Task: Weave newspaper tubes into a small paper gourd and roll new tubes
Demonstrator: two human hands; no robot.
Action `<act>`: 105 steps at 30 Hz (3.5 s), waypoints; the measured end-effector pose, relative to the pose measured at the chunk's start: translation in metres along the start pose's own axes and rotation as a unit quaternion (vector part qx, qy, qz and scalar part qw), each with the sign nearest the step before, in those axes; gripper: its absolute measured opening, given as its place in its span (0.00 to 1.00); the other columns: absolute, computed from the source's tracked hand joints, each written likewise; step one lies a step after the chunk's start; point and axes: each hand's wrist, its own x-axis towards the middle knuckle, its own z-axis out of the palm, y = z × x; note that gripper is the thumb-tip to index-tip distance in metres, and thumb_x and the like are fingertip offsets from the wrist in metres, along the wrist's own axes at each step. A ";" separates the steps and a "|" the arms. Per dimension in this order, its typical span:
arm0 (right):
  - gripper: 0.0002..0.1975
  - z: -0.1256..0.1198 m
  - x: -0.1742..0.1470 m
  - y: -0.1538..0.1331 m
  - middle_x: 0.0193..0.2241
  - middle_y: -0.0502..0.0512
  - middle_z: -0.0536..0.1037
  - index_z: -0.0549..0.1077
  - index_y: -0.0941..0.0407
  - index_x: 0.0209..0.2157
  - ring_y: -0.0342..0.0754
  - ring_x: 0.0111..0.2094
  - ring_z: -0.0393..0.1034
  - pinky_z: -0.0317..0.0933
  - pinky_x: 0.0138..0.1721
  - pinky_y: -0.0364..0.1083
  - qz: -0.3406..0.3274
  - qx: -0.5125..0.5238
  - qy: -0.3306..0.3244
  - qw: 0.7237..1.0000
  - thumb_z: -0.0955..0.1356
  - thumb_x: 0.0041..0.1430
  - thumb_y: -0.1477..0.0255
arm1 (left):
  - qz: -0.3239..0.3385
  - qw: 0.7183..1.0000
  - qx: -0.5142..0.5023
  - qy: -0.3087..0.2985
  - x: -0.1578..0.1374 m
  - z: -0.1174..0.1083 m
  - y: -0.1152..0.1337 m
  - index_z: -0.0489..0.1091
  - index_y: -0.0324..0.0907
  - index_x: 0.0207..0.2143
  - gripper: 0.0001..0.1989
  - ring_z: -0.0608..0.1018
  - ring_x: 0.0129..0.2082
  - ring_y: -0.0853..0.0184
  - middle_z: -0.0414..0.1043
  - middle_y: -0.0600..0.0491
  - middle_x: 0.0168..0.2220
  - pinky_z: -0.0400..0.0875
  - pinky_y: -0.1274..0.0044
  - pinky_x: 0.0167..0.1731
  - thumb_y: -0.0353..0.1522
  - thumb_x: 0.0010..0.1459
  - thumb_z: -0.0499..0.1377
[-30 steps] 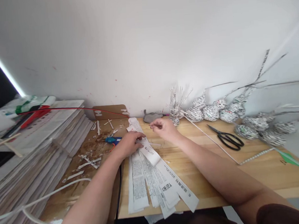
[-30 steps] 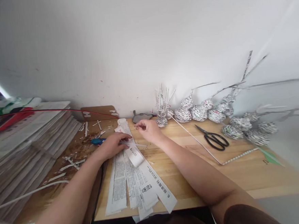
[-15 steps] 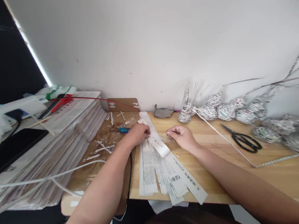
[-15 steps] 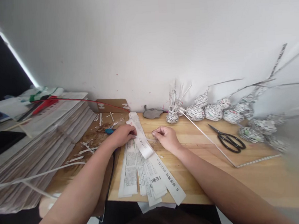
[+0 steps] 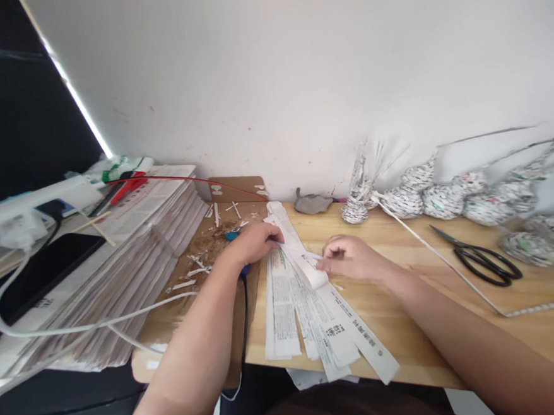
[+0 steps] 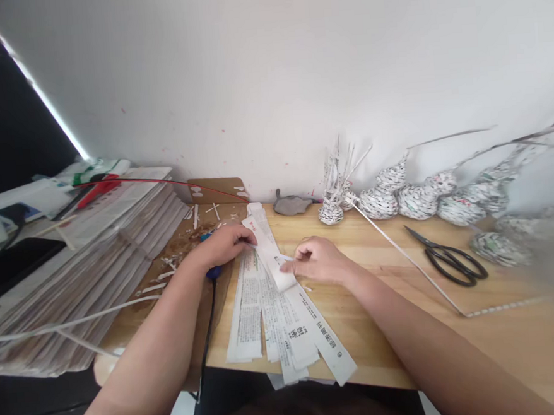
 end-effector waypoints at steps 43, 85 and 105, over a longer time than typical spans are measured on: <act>0.04 0.010 -0.017 -0.031 0.32 0.54 0.78 0.76 0.57 0.30 0.49 0.35 0.71 0.63 0.39 0.48 -0.128 0.029 -0.079 0.988 0.70 0.55 0.71 | -0.087 0.718 -0.669 0.172 0.007 0.021 0.031 0.71 0.38 0.31 0.15 0.80 0.28 0.70 0.76 0.54 0.27 0.76 0.86 0.25 0.35 0.44 0.72; 0.06 0.016 -0.008 -0.017 0.38 0.56 0.79 0.78 0.54 0.34 0.53 0.45 0.70 0.59 0.50 0.54 -0.153 0.018 0.020 0.988 0.69 0.54 0.74 | -0.223 0.628 -0.677 0.313 0.021 0.015 0.010 0.72 0.36 0.35 0.11 0.77 0.24 0.72 0.73 0.51 0.26 0.76 0.81 0.26 0.31 0.66 0.52; 0.14 -0.020 0.005 0.004 0.16 0.44 0.69 0.69 0.58 0.28 0.36 0.14 0.56 0.42 0.13 0.37 0.185 0.535 -0.010 0.824 0.76 0.45 0.69 | -0.207 0.583 -0.541 0.570 0.026 0.009 -0.024 0.70 0.45 0.43 0.11 0.75 0.51 0.70 0.71 0.50 0.53 0.71 0.75 0.49 0.32 0.66 0.48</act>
